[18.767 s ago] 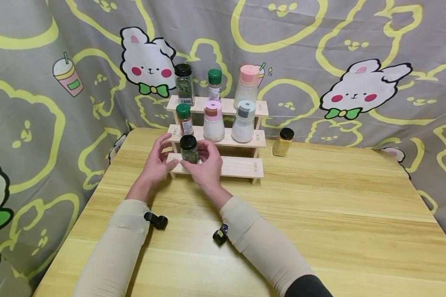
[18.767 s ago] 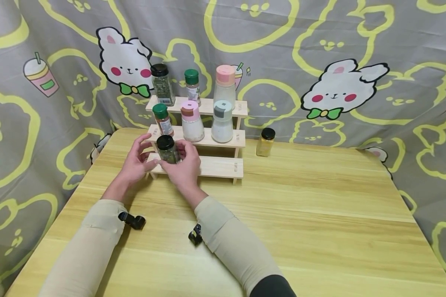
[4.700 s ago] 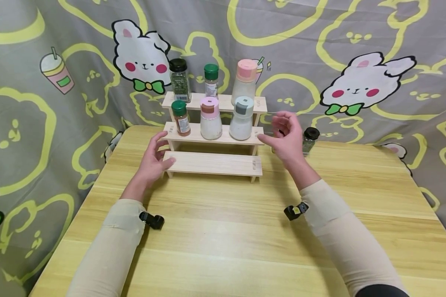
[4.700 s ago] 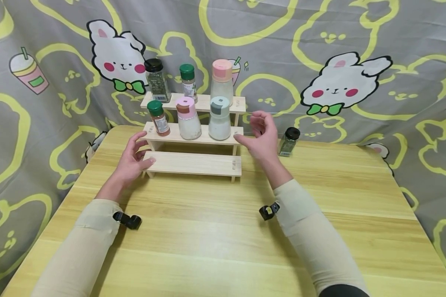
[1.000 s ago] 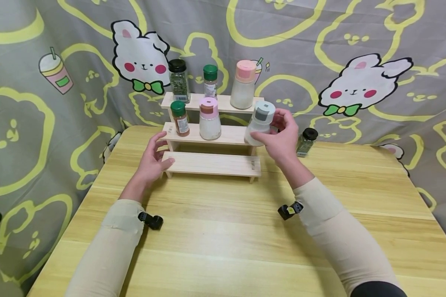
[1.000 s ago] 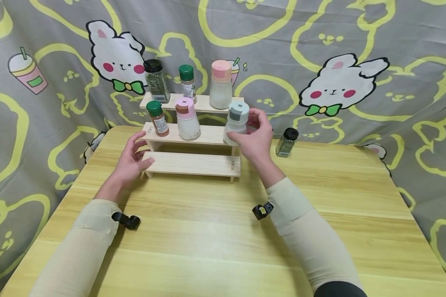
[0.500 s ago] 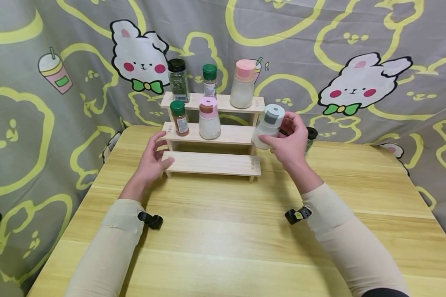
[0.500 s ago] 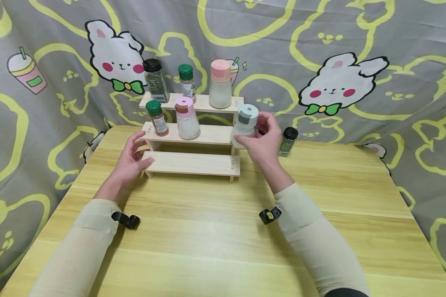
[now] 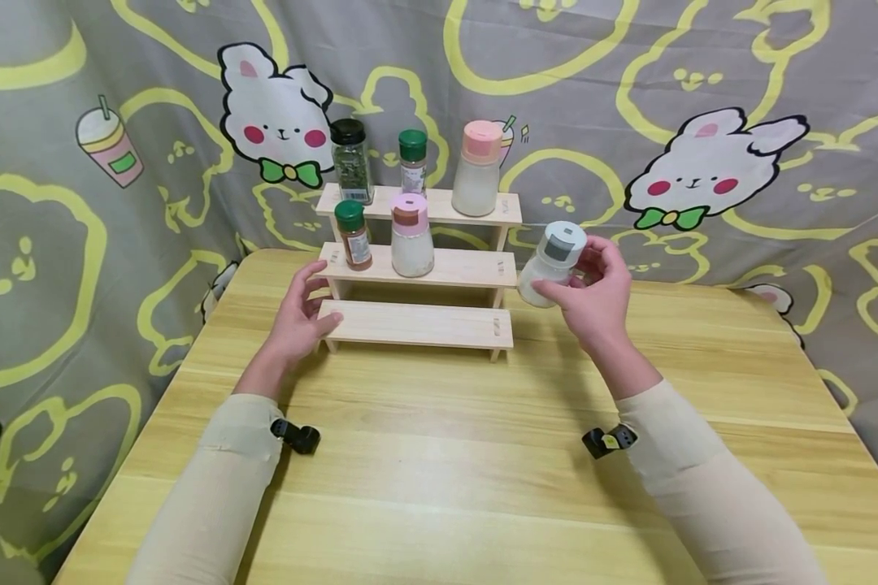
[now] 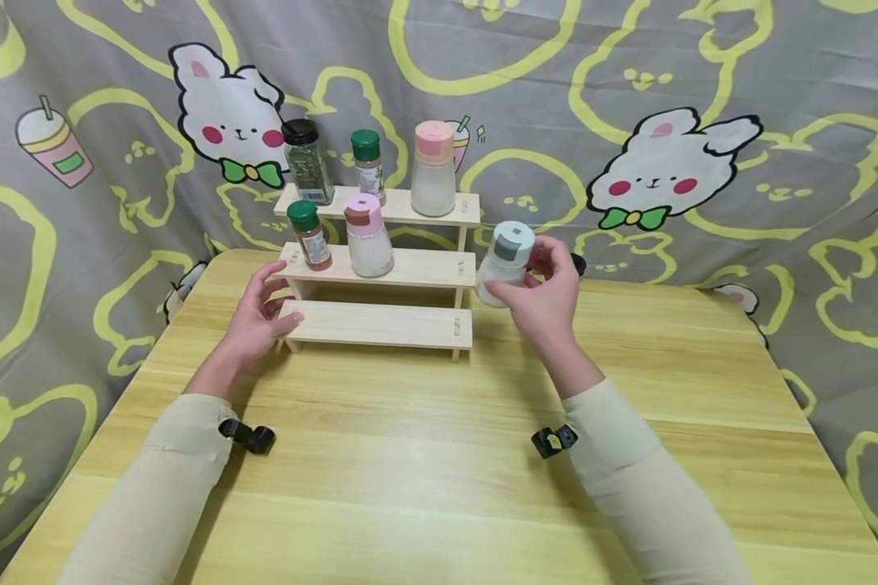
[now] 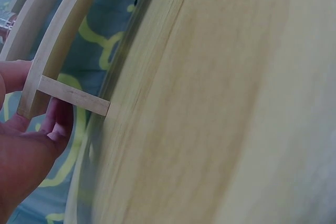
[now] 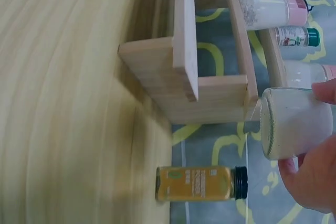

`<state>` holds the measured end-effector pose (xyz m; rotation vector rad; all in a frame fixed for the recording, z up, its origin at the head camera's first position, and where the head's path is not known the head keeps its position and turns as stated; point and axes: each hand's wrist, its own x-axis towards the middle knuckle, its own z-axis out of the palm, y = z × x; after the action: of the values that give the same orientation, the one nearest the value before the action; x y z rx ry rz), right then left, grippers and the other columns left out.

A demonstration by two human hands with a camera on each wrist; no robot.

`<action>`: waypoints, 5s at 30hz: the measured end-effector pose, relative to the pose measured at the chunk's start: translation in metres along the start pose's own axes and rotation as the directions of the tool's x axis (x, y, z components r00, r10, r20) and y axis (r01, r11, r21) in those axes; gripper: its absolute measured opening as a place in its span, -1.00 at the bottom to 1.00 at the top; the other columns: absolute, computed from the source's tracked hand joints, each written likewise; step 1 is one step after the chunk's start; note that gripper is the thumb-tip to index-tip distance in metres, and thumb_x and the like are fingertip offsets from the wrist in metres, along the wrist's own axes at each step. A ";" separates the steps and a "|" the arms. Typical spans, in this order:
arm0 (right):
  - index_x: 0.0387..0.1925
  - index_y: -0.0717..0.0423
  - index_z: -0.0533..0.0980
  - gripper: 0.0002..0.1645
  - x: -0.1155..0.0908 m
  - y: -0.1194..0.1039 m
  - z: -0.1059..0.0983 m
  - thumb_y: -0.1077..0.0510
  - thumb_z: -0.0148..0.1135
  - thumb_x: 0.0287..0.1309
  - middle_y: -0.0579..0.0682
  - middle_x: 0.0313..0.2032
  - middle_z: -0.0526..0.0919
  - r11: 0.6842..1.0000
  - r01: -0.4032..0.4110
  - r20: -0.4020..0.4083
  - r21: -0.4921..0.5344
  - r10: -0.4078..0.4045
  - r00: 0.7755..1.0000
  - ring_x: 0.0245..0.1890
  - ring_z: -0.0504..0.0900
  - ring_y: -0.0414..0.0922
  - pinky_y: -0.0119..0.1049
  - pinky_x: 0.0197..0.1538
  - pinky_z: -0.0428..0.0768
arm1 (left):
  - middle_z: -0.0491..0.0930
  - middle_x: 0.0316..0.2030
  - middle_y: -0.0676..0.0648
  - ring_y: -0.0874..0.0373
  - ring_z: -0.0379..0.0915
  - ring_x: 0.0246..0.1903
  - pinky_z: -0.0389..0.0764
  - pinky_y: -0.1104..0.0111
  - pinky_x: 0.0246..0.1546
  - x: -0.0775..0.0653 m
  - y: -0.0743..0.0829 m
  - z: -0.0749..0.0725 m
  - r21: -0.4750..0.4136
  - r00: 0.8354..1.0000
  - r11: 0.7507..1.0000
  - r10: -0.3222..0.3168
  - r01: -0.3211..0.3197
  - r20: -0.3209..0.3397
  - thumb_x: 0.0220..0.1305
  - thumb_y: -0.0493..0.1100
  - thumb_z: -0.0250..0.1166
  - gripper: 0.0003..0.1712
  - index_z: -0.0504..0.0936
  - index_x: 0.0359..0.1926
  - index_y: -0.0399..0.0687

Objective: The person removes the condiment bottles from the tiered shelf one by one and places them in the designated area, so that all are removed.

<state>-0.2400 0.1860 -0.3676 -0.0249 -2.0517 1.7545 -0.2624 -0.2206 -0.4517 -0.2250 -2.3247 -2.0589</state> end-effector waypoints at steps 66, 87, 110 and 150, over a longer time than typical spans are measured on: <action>0.03 -0.04 0.44 -0.20 0.022 0.069 -0.116 0.45 0.61 -0.26 -0.09 -0.03 0.46 0.976 -0.201 -0.193 -0.082 0.182 0.964 0.01 0.47 -0.17 -0.46 -0.02 0.52 | 0.28 0.31 -0.23 -0.21 0.31 0.14 0.34 0.19 0.15 -0.001 0.000 0.001 0.004 1.000 1.000 -0.007 0.007 -0.010 0.20 -0.64 0.20 0.03 0.11 0.52 0.22; 0.05 -0.08 0.43 -0.20 0.042 0.086 -0.125 0.39 0.62 -0.23 -0.13 0.04 0.47 0.964 -0.266 -0.283 -0.029 0.247 0.927 0.06 0.42 -0.20 -0.33 0.12 0.46 | 0.23 0.36 -0.24 -0.25 0.28 0.19 0.31 0.10 0.20 0.000 -0.002 -0.001 -0.002 1.000 1.000 -0.026 0.026 -0.003 0.21 -0.64 0.21 0.03 0.08 0.53 0.19; 0.05 -0.08 0.43 -0.17 0.055 0.112 -0.125 0.38 0.65 -0.28 -0.11 0.05 0.48 0.955 -0.297 -0.355 -0.011 0.273 0.894 0.07 0.43 -0.20 -0.32 0.12 0.49 | 0.26 0.34 -0.23 -0.21 0.30 0.19 0.37 0.19 0.16 -0.001 0.000 -0.001 0.015 1.000 1.000 -0.011 0.011 -0.007 0.22 -0.63 0.20 0.01 0.12 0.51 0.24; 0.10 -0.15 0.36 -0.13 0.062 0.126 -0.134 0.40 0.61 -0.22 -0.15 0.09 0.40 0.927 -0.374 -0.310 -0.026 0.348 0.885 0.11 0.40 -0.21 -0.30 0.24 0.38 | 0.25 0.34 -0.26 -0.26 0.28 0.19 0.27 0.05 0.23 0.002 -0.002 0.000 0.002 1.000 1.000 -0.013 0.013 -0.006 0.20 -0.65 0.20 0.02 0.09 0.53 0.14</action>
<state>-0.2842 0.3539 -0.4541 -0.7026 -1.9813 1.7351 -0.2647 -0.2209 -0.4537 -0.2031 -2.3306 -2.0606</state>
